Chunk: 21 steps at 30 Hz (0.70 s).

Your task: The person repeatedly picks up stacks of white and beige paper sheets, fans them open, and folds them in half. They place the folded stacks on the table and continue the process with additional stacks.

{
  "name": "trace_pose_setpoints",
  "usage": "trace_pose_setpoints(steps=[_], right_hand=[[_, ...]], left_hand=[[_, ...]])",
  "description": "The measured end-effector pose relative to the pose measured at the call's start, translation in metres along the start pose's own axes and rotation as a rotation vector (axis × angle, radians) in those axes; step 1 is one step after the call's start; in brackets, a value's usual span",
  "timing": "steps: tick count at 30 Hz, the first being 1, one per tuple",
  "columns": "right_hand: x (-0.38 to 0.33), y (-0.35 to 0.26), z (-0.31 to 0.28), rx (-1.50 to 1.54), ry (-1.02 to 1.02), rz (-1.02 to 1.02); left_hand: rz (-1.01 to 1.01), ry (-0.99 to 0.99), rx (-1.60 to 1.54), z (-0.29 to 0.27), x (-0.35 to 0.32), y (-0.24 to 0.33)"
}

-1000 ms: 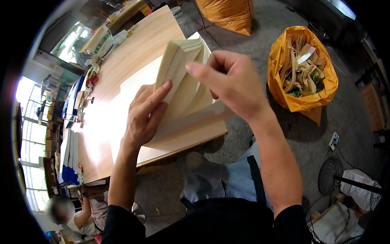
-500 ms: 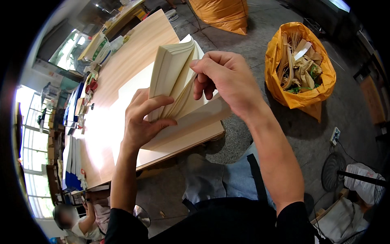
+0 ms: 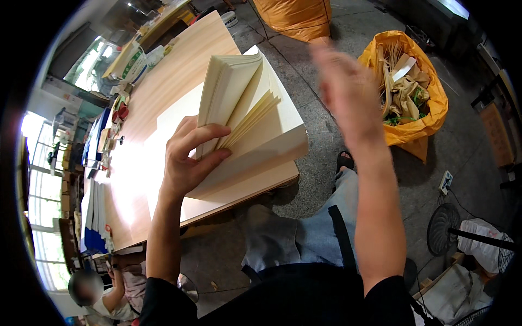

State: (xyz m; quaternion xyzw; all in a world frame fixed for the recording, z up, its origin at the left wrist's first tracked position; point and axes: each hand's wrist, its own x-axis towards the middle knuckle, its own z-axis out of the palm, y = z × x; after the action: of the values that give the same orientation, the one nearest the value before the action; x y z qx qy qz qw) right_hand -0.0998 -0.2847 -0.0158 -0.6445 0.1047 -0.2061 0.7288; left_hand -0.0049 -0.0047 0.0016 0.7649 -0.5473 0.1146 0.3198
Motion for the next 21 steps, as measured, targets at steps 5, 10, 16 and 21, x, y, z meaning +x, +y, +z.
trace_pose_setpoints(steps=[5,10,16,21], right_hand=[[-0.010,-0.015,0.013,0.152,-0.214,0.292],[0.032,-0.005,0.054,0.471,-0.545,0.628],[0.060,0.029,0.062,0.503,-0.529,0.683],[0.065,0.035,0.039,0.241,-0.465,0.611]], left_hand=[[-0.004,-0.009,-0.001,0.002,0.002,0.001],[0.029,-0.028,0.072,0.004,-0.005,-0.005],[0.312,-0.166,0.491,0.006,-0.006,0.002],[0.070,-0.150,0.296,0.010,-0.001,0.005]])
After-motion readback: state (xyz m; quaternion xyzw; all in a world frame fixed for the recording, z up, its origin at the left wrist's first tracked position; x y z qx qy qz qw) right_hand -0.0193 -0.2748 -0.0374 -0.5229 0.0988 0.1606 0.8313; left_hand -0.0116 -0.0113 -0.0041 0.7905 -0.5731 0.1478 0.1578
